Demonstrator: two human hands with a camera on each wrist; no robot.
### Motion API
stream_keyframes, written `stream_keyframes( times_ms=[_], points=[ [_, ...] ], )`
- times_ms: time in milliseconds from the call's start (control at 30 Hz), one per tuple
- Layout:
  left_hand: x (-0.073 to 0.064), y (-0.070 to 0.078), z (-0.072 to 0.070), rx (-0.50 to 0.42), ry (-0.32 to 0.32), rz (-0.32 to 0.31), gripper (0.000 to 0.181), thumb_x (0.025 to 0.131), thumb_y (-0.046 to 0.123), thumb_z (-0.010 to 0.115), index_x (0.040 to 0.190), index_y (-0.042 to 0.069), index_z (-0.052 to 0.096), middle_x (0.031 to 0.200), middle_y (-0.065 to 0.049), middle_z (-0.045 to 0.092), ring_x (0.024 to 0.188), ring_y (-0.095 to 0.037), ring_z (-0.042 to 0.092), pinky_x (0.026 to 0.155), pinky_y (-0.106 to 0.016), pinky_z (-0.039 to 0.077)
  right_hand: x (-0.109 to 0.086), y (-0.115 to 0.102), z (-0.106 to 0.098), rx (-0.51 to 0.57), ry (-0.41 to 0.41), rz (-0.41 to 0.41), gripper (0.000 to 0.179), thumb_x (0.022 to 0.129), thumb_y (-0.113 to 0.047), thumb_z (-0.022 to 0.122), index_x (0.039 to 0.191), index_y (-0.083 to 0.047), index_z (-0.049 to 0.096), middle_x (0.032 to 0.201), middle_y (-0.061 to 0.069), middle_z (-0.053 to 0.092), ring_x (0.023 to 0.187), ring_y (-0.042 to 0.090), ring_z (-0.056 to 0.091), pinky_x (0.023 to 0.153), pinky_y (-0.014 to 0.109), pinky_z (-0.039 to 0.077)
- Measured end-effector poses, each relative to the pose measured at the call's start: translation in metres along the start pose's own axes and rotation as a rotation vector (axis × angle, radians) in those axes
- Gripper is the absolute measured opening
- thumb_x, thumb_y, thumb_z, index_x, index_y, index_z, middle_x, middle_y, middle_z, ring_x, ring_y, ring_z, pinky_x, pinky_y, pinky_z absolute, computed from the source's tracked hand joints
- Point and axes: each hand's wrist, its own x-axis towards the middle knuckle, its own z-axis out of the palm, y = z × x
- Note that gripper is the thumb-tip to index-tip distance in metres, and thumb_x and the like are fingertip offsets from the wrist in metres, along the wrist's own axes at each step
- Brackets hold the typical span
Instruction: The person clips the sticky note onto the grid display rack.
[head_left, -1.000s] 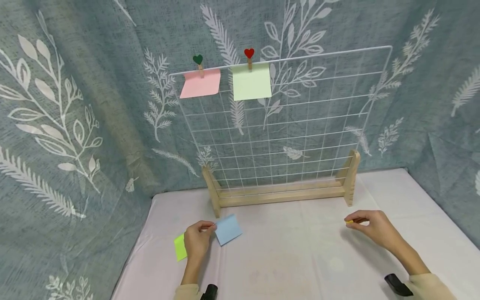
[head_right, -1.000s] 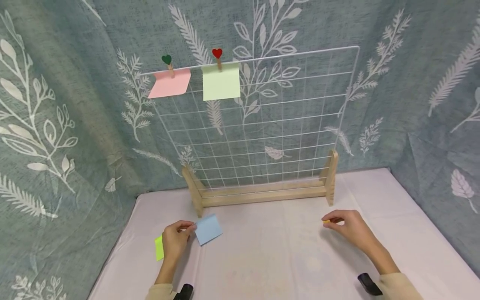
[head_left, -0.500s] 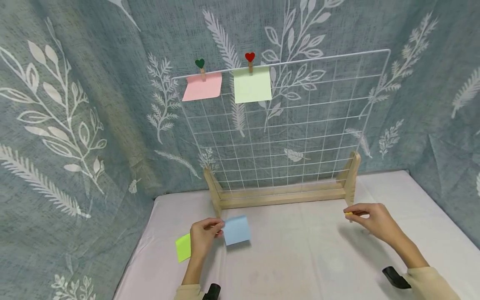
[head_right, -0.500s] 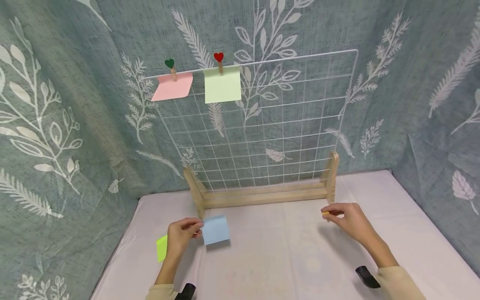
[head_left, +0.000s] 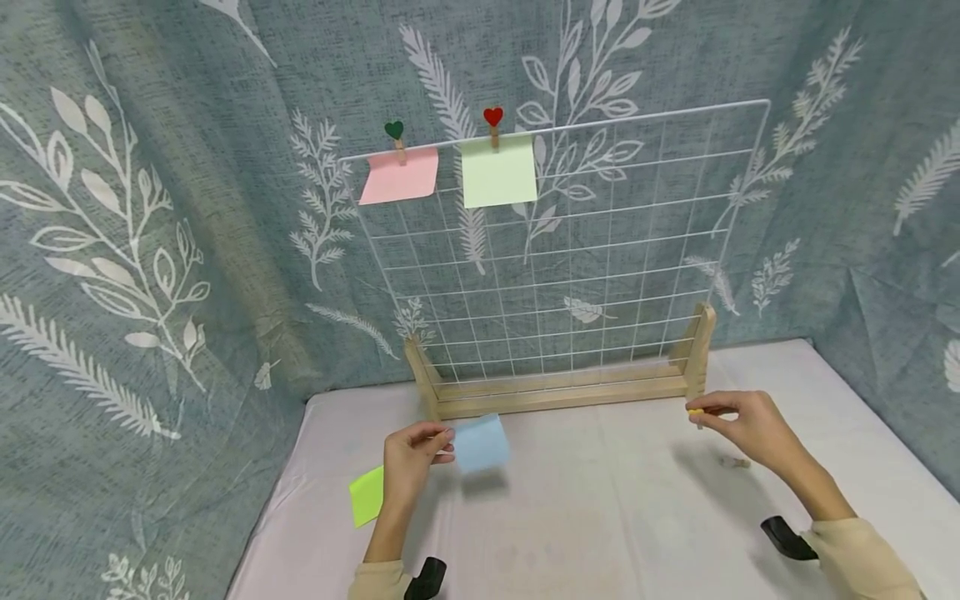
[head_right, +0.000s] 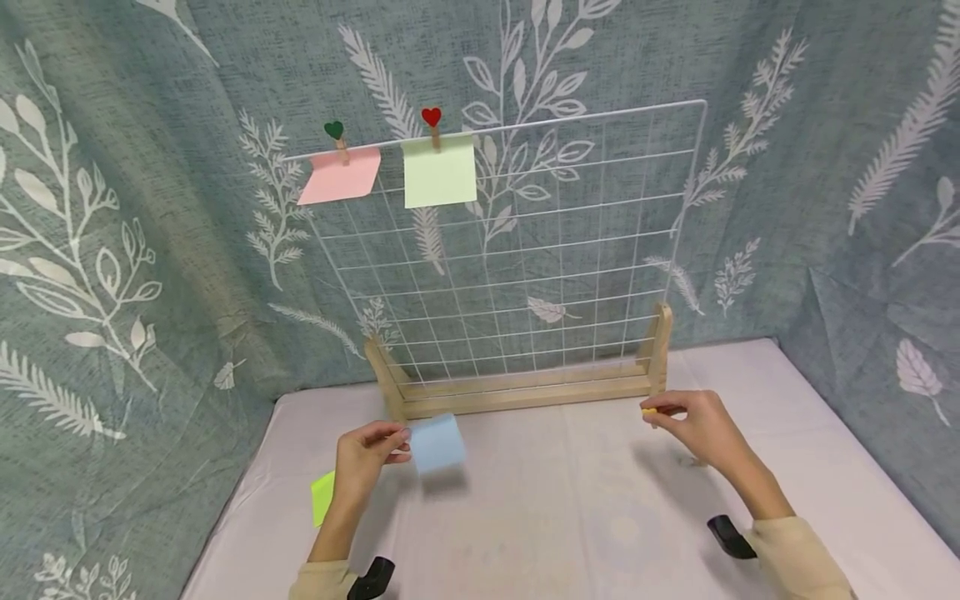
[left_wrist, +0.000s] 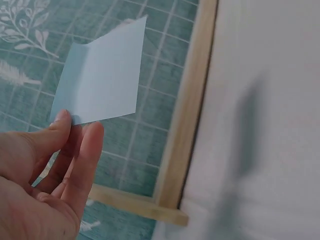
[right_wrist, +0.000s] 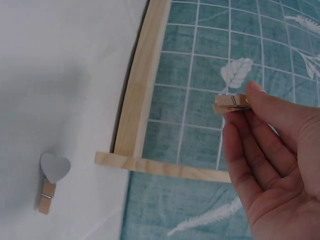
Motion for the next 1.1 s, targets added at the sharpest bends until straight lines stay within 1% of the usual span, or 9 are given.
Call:
stream_keyframes(
  times_ms=[167, 367, 567, 733, 867, 967, 1033, 1100],
  points=[
    [0.001, 0.015, 0.005, -0.027, -0.028, 0.020, 0.014, 0.086, -0.007, 0.071, 0.096, -0.016, 0.069, 0.083, -0.019, 0.070, 0.064, -0.016, 0.069, 0.065, -0.032, 0.062, 0.003, -0.003, 0.000, 0.002, 0.001, -0.031, 0.015, 0.081, -0.002, 0.078, 0.096, -0.005, 0.077, 0.085, 0.003, 0.075, 0.075, 0.008, 0.069, 0.060, 0.025, 0.057],
    [0.001, 0.031, 0.013, -0.042, -0.046, 0.037, 0.014, 0.085, -0.010, 0.069, 0.098, -0.016, 0.068, 0.085, -0.017, 0.070, 0.064, -0.015, 0.069, 0.066, -0.032, 0.062, 0.008, -0.007, -0.003, -0.004, -0.009, -0.027, 0.015, 0.082, -0.003, 0.077, 0.096, -0.005, 0.077, 0.086, 0.003, 0.075, 0.076, 0.012, 0.070, 0.058, 0.026, 0.057],
    [-0.001, 0.039, 0.021, -0.060, -0.077, 0.049, 0.013, 0.085, -0.012, 0.068, 0.097, -0.017, 0.068, 0.086, -0.018, 0.070, 0.065, -0.015, 0.069, 0.066, -0.033, 0.062, 0.016, -0.013, -0.007, -0.001, -0.024, -0.042, 0.014, 0.082, -0.004, 0.078, 0.096, -0.005, 0.077, 0.086, 0.003, 0.075, 0.076, 0.014, 0.070, 0.058, 0.026, 0.057],
    [-0.001, 0.045, 0.025, -0.076, -0.088, 0.077, 0.012, 0.085, -0.012, 0.068, 0.096, -0.017, 0.067, 0.085, -0.021, 0.070, 0.064, -0.016, 0.070, 0.066, -0.035, 0.062, 0.022, -0.019, -0.015, -0.028, -0.009, -0.063, 0.016, 0.082, -0.004, 0.077, 0.098, -0.004, 0.077, 0.089, 0.004, 0.075, 0.077, 0.018, 0.071, 0.058, 0.025, 0.056],
    [0.000, 0.051, 0.028, -0.088, -0.103, 0.103, 0.014, 0.085, -0.011, 0.069, 0.098, -0.016, 0.067, 0.086, -0.021, 0.070, 0.065, -0.016, 0.070, 0.066, -0.035, 0.062, 0.026, -0.021, -0.019, -0.047, -0.011, -0.070, 0.018, 0.081, 0.000, 0.076, 0.098, -0.004, 0.078, 0.092, 0.007, 0.075, 0.079, 0.022, 0.071, 0.058, 0.025, 0.056],
    [0.002, 0.057, 0.030, -0.080, -0.120, 0.124, 0.015, 0.086, -0.008, 0.069, 0.099, -0.015, 0.067, 0.084, -0.020, 0.069, 0.064, -0.017, 0.070, 0.067, -0.035, 0.062, 0.028, -0.022, -0.020, -0.053, -0.022, -0.066, 0.018, 0.082, 0.001, 0.075, 0.099, -0.004, 0.078, 0.093, 0.008, 0.075, 0.080, 0.023, 0.071, 0.060, 0.026, 0.057],
    [0.003, 0.061, 0.031, -0.072, -0.126, 0.130, 0.014, 0.087, -0.006, 0.070, 0.099, -0.014, 0.068, 0.083, -0.018, 0.069, 0.064, -0.019, 0.070, 0.068, -0.038, 0.062, 0.031, -0.023, -0.021, -0.061, -0.023, -0.066, 0.017, 0.083, 0.000, 0.075, 0.099, -0.004, 0.077, 0.092, 0.008, 0.075, 0.080, 0.024, 0.071, 0.060, 0.026, 0.057],
    [0.005, 0.066, 0.034, -0.066, -0.125, 0.133, 0.013, 0.087, -0.005, 0.070, 0.098, -0.012, 0.068, 0.081, -0.017, 0.068, 0.065, -0.024, 0.070, 0.070, -0.044, 0.062, 0.033, -0.025, -0.022, -0.064, -0.018, -0.072, 0.017, 0.083, -0.002, 0.076, 0.100, -0.003, 0.077, 0.092, 0.008, 0.075, 0.080, 0.024, 0.071, 0.060, 0.026, 0.057]
  ],
)
